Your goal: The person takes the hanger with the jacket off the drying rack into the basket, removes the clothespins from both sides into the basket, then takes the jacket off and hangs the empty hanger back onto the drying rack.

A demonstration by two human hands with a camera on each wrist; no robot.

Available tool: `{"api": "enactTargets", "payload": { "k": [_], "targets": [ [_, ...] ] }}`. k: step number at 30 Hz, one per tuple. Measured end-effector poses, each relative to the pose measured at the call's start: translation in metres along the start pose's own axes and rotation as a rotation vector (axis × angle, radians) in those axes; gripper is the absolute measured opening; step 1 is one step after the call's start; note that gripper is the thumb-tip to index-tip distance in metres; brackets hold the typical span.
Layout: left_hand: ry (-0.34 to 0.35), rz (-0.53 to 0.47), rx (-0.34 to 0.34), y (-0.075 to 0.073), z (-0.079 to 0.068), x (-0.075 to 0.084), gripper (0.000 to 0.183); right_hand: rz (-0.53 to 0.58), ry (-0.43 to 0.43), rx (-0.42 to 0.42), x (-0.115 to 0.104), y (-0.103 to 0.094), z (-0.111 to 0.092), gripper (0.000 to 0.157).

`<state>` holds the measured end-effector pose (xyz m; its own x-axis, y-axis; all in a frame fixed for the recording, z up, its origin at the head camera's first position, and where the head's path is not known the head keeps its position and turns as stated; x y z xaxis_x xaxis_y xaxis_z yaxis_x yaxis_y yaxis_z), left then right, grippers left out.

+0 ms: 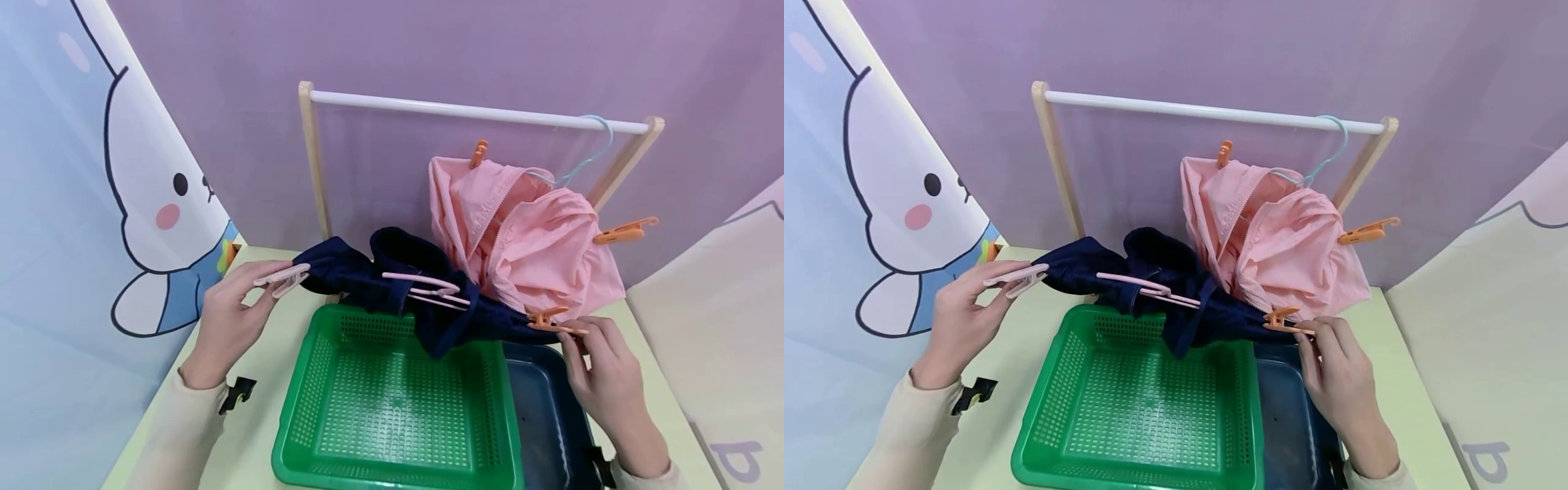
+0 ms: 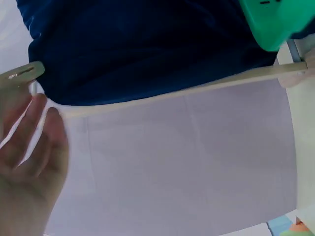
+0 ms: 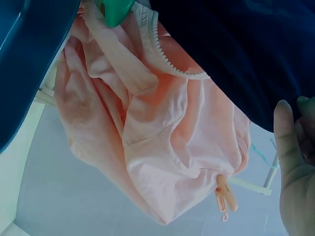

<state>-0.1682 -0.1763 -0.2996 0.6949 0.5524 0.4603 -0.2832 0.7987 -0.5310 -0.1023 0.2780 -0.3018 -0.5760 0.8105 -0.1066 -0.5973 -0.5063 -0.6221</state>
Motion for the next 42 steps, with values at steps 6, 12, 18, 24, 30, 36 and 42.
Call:
{"api": "enactTargets", "payload": {
  "k": [6,12,18,24,30,36,42],
  "targets": [
    [0.016,0.052,-0.074,0.002,-0.007,-0.003,0.054,0.004,-0.004,-0.02,-0.006,-0.006,-0.001,0.049],
    [0.063,0.113,-0.09,-0.003,-0.017,0.003,0.02,0.031,-0.017,-0.036,-0.012,-0.008,0.0,0.049],
    [0.141,0.084,-0.159,-0.003,-0.034,0.012,0.04,0.038,-0.012,-0.089,-0.013,-0.007,-0.004,0.05],
    [0.091,0.046,-0.239,-0.003,-0.052,0.013,0.044,0.043,0.004,-0.141,-0.013,-0.005,-0.014,0.051],
    [-0.033,0.084,-0.314,-0.005,-0.067,0.012,0.023,0.073,0.032,-0.229,-0.012,0.001,-0.029,0.047],
    [-0.126,0.108,-0.349,-0.004,-0.08,0.01,0.046,0.122,0.05,-0.305,-0.016,0.007,-0.044,0.043],
    [-0.215,0.081,-0.398,0.003,-0.091,0.002,0.042,0.163,0.054,-0.355,-0.018,0.014,-0.052,0.032]
  ]
}}
Point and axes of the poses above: each hand's wrist, its own z-axis towards the middle knuckle, its own y-axis out of the palm, x = y × z, the point moved 7 cm from there along z, towards the middle knuckle, and after that the axes turned 6 degrees about -x, right-handed, at the moved point
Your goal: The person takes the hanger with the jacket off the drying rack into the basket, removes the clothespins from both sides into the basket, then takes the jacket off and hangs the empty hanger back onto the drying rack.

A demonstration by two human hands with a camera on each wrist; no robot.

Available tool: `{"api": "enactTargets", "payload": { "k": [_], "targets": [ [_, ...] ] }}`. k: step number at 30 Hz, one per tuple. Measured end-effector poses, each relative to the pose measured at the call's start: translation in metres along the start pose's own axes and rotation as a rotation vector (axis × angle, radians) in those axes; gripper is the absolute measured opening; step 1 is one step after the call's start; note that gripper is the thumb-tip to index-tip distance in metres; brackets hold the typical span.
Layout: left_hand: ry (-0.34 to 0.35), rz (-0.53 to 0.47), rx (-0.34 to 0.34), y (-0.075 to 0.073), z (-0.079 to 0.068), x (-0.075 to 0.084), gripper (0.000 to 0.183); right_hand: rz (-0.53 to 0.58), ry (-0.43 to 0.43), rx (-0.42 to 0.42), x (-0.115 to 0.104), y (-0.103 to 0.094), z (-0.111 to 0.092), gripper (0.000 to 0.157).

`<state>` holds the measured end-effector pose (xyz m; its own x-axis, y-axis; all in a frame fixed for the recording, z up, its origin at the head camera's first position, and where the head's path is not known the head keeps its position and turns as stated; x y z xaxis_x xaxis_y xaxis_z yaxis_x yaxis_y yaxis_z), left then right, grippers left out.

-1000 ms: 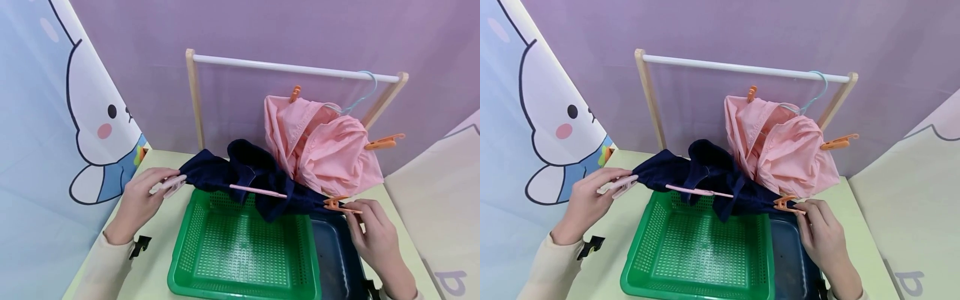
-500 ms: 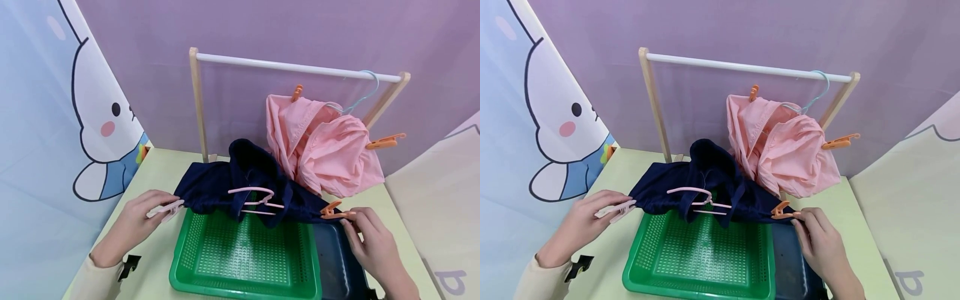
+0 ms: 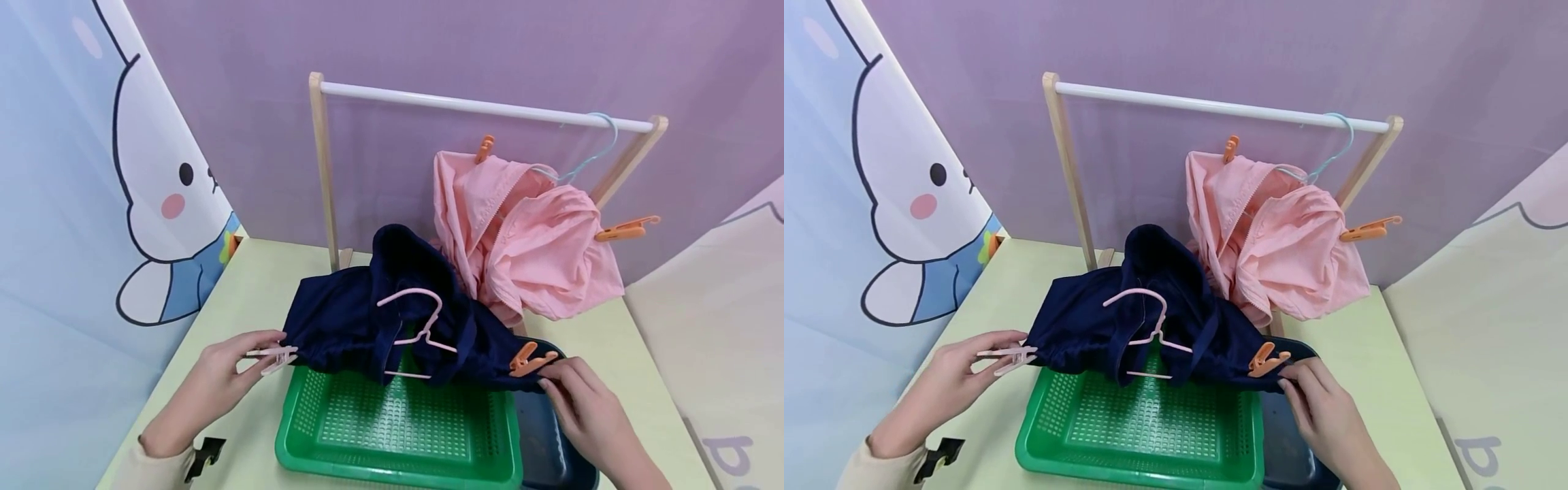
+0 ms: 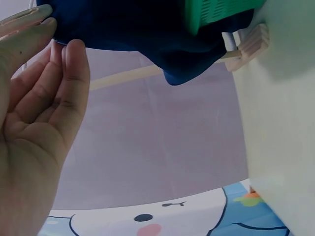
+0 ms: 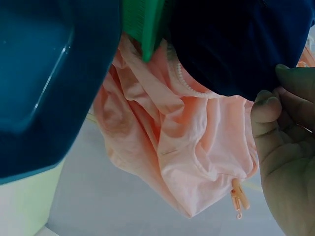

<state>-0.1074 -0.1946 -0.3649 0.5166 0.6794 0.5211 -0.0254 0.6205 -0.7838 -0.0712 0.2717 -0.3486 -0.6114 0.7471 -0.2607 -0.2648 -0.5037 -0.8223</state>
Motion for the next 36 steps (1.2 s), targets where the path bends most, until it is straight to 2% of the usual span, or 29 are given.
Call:
{"api": "enactTargets", "payload": {
  "k": [4,9,11,14,19,22,26,29,32,36],
  "targets": [
    [-0.038,-0.049,-0.044,0.007,0.0,-0.006,0.039,0.023,0.037,-0.084,0.004,0.011,-0.001,0.003],
    [-0.111,-0.099,-0.15,0.016,0.002,-0.014,0.035,0.035,0.059,-0.166,0.005,0.023,-0.002,0.03],
    [-0.14,-0.111,-0.204,0.02,0.002,-0.018,0.031,0.035,0.065,-0.19,0.006,0.026,-0.002,0.032],
    [-0.161,-0.125,-0.259,0.026,0.002,-0.023,0.027,0.027,0.089,-0.237,0.009,0.032,-0.002,0.032],
    [-0.162,-0.123,-0.289,0.032,0.0,-0.03,0.02,0.029,0.118,-0.334,0.015,0.045,-0.006,0.028],
    [-0.177,-0.107,-0.3,0.034,-0.001,-0.033,0.017,0.036,0.115,-0.349,0.016,0.049,-0.008,0.027],
    [-0.233,-0.131,-0.313,0.037,-0.002,-0.037,0.021,0.047,0.136,-0.355,0.018,0.052,-0.007,0.025],
    [-0.269,-0.217,-0.287,0.041,-0.006,-0.045,0.026,0.053,0.175,-0.387,0.021,0.055,-0.007,0.02],
    [-0.3,-0.371,-0.243,0.046,-0.011,-0.054,0.038,0.067,0.197,-0.404,0.023,0.056,-0.007,0.018],
    [-0.316,-0.568,-0.204,0.053,-0.018,-0.065,0.043,0.1,0.197,-0.385,0.023,0.055,-0.008,0.022]
  ]
}}
Point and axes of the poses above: each hand's wrist, its own z-axis towards the middle knuckle, its own y-axis out of the palm, x = y × z, the point moved 7 cm from there along z, towards the middle knuckle, and after that the axes turned 6 degrees about -x, right-handed, at the moved point
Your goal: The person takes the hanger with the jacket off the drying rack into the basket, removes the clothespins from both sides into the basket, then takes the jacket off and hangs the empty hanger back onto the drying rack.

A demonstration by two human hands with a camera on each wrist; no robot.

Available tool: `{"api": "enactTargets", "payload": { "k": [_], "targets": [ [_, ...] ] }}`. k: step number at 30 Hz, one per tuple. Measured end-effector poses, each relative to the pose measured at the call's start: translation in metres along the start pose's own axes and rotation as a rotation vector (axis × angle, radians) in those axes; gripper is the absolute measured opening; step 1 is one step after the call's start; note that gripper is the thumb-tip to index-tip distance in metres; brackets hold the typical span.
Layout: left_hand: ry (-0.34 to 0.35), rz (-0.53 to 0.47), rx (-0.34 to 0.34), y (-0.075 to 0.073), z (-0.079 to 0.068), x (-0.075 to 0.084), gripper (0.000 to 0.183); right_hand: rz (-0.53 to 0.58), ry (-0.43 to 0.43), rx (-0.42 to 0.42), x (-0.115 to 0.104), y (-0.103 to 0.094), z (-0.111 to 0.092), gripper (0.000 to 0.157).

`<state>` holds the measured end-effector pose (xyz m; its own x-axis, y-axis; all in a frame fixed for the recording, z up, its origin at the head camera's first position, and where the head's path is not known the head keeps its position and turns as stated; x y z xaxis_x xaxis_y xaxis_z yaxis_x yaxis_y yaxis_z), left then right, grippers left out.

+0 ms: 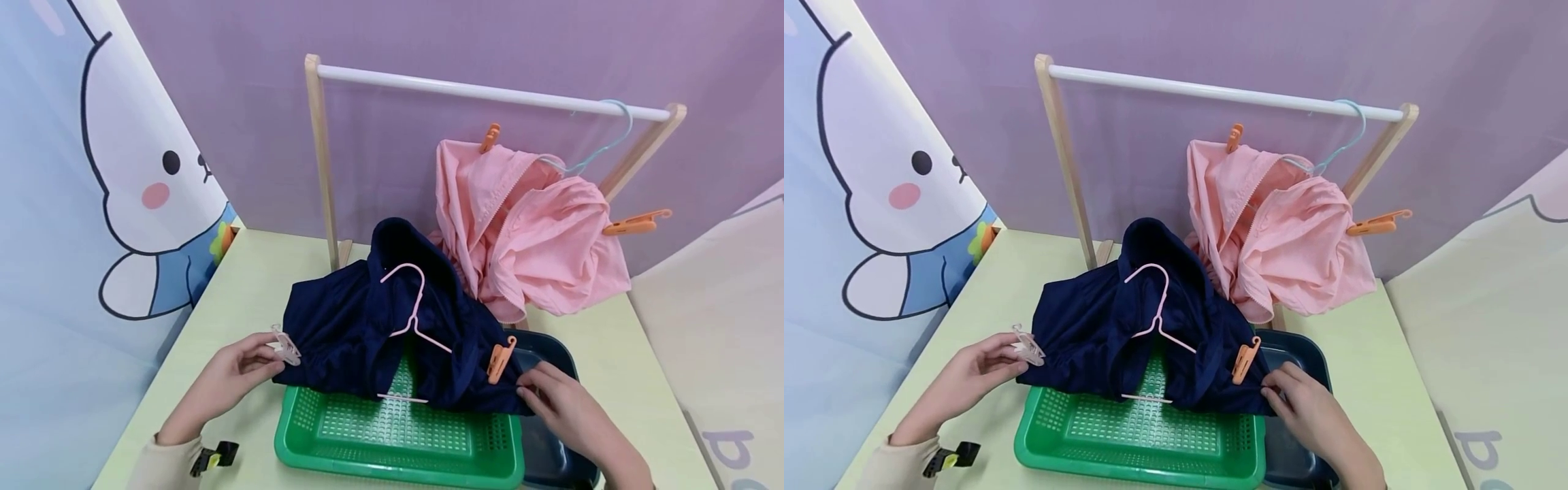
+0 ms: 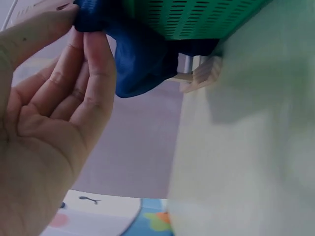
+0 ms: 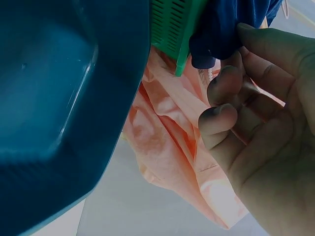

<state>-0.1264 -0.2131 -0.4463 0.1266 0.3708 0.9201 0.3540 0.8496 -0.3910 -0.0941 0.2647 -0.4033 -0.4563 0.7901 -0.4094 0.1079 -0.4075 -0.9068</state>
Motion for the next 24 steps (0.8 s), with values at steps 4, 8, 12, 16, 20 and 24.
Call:
{"api": "enactTargets", "payload": {
  "k": [4,8,12,16,20,24],
  "targets": [
    [0.049,-0.111,-0.022,0.002,-0.002,-0.009,0.042,0.029,0.004,0.008,0.001,-0.001,0.0,0.023],
    [0.101,-0.174,-0.046,0.002,-0.001,-0.012,0.041,0.052,0.008,0.006,0.0,-0.004,0.001,0.02],
    [0.138,-0.211,-0.061,0.002,0.0,-0.013,0.04,0.094,0.021,0.048,0.001,-0.011,0.005,0.019],
    [0.145,-0.231,-0.075,0.002,0.0,-0.013,0.04,0.208,0.069,0.11,0.006,-0.019,0.012,0.023],
    [0.143,-0.248,-0.095,0.003,0.001,-0.012,0.042,0.33,0.116,0.108,0.01,-0.023,0.021,0.027],
    [0.146,-0.257,-0.118,0.003,0.001,-0.011,0.042,0.421,0.114,0.055,0.011,-0.021,0.027,0.025]
  ]
}}
Point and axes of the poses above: each hand's wrist, its own z-axis towards the middle knuckle, its own y-axis out of the palm, x = y × z, the point moved 7 cm from there along z, towards the middle knuckle, and after that the axes turned 6 degrees about -x, right-handed, at the moved point
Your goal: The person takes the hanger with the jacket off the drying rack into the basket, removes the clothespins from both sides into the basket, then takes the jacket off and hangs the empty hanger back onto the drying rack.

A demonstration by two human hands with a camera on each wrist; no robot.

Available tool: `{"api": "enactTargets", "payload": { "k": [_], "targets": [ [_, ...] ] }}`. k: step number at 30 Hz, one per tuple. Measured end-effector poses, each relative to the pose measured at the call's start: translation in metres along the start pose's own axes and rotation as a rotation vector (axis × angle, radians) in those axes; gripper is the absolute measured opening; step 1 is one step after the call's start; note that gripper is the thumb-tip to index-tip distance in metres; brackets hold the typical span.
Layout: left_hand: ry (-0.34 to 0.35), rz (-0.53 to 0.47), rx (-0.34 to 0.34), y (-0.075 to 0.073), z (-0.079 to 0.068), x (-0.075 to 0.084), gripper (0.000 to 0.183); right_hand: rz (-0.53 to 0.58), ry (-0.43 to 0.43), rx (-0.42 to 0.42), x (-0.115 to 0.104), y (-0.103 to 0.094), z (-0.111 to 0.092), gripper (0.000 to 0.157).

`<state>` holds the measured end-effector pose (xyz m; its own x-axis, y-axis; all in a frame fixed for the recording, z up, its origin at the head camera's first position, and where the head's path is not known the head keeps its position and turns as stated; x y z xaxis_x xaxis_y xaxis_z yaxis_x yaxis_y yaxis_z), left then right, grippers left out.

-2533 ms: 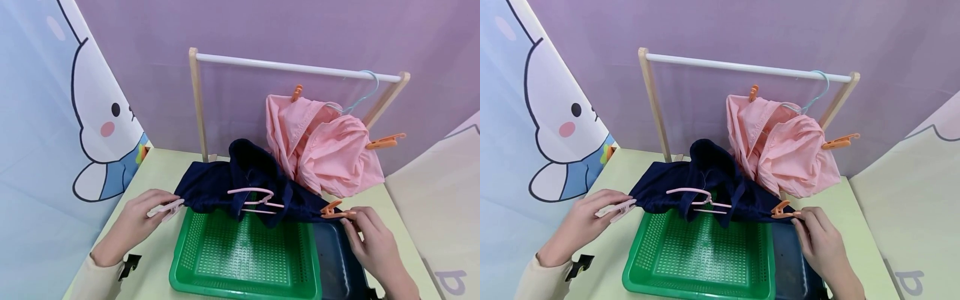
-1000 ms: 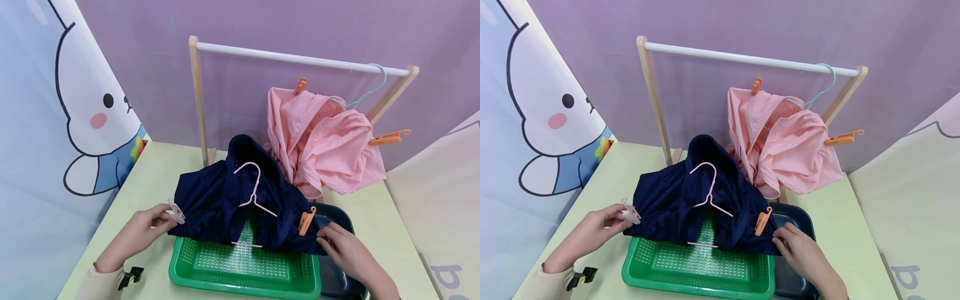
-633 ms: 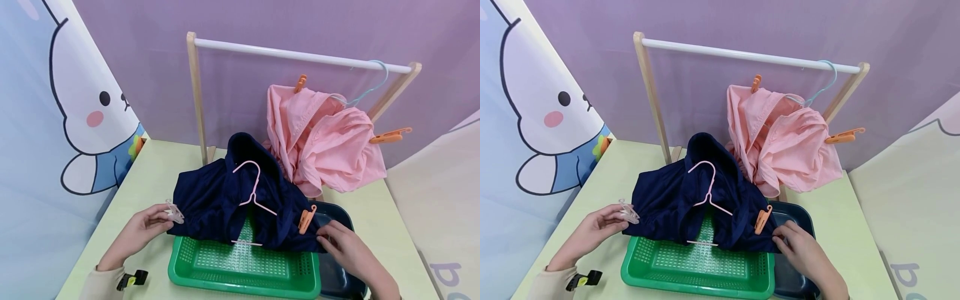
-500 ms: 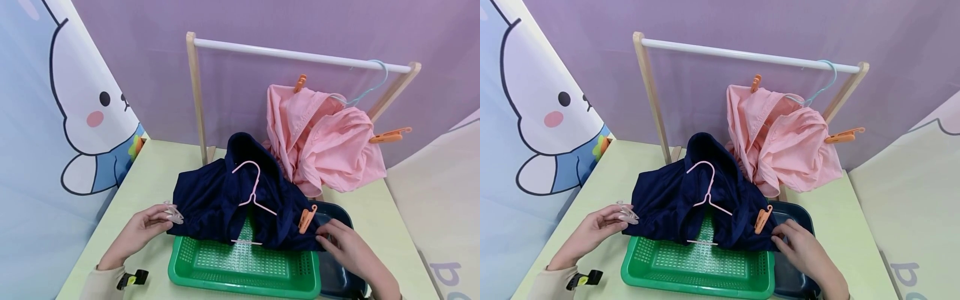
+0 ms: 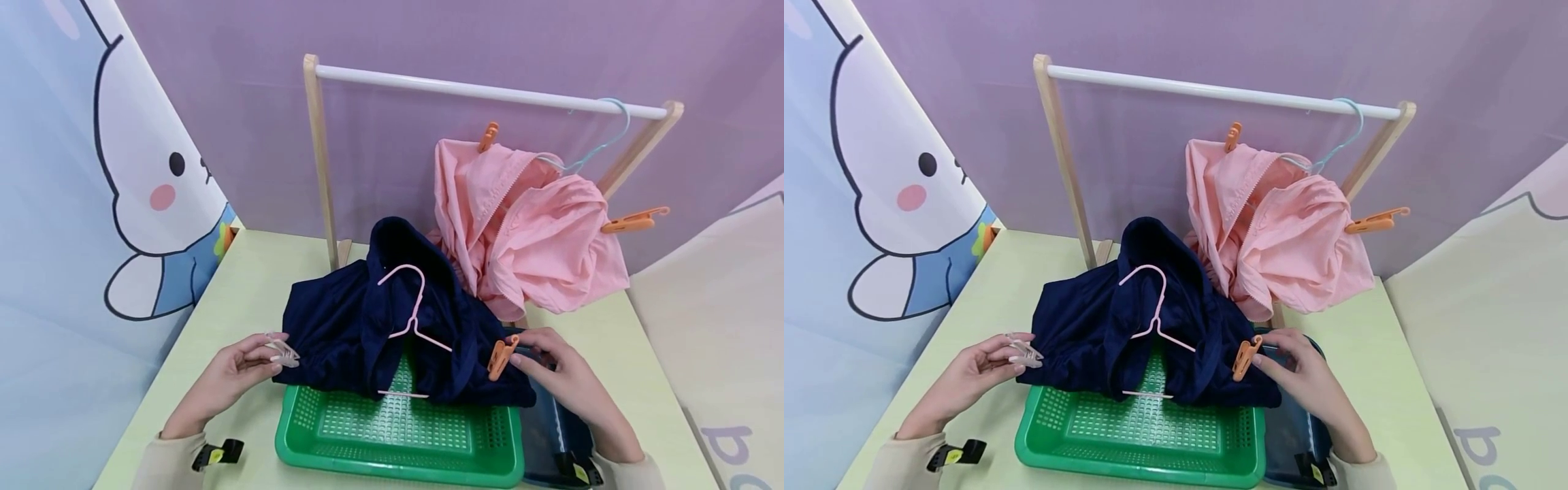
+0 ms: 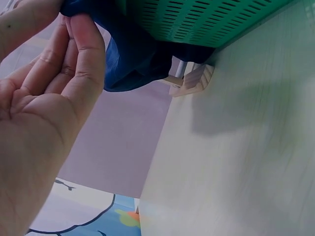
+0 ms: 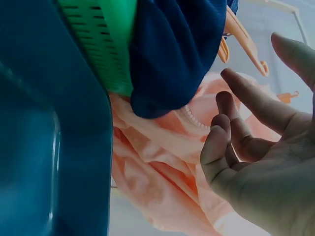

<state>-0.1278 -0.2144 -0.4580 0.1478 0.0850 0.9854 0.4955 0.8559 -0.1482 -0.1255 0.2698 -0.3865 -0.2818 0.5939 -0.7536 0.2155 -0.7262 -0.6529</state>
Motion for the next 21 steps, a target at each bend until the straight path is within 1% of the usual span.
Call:
{"api": "enactTargets", "payload": {
  "k": [3,7,13,16,21],
  "targets": [
    [0.01,0.001,0.001,0.0002,-0.0005,-0.0006,0.038,0.035,0.011,-0.035,0.0028,0.0024,0.003,0.024],
    [0.021,-0.003,0.006,0.0002,-0.0002,-0.0004,0.036,0.055,0.032,-0.051,0.0056,0.004,0.005,0.022],
    [-0.017,0.002,0.011,-0.0008,-0.0009,-0.002,0.045,0.069,0.04,-0.056,0.0058,0.0053,0.0065,0.015],
    [-0.029,0.017,0.017,-0.0017,-0.0012,-0.0027,0.047,0.069,0.012,-0.045,0.0041,0.0051,0.0066,0.014],
    [-0.031,0.018,0.017,-0.0019,-0.0011,-0.0029,0.048,0.054,-0.087,-0.014,-0.003,0.0046,0.0057,0.019]
  ]
}}
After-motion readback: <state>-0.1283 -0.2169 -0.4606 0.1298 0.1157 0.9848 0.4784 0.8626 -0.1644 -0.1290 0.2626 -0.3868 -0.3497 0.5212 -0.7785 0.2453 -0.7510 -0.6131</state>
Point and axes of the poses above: each hand's wrist, its own z-axis towards the middle knuckle, its own y-axis out of the palm, x = y × z, the point moved 7 cm from there along z, towards the middle knuckle, and after that the axes turned 6 degrees about -x, right-handed, at the moved point
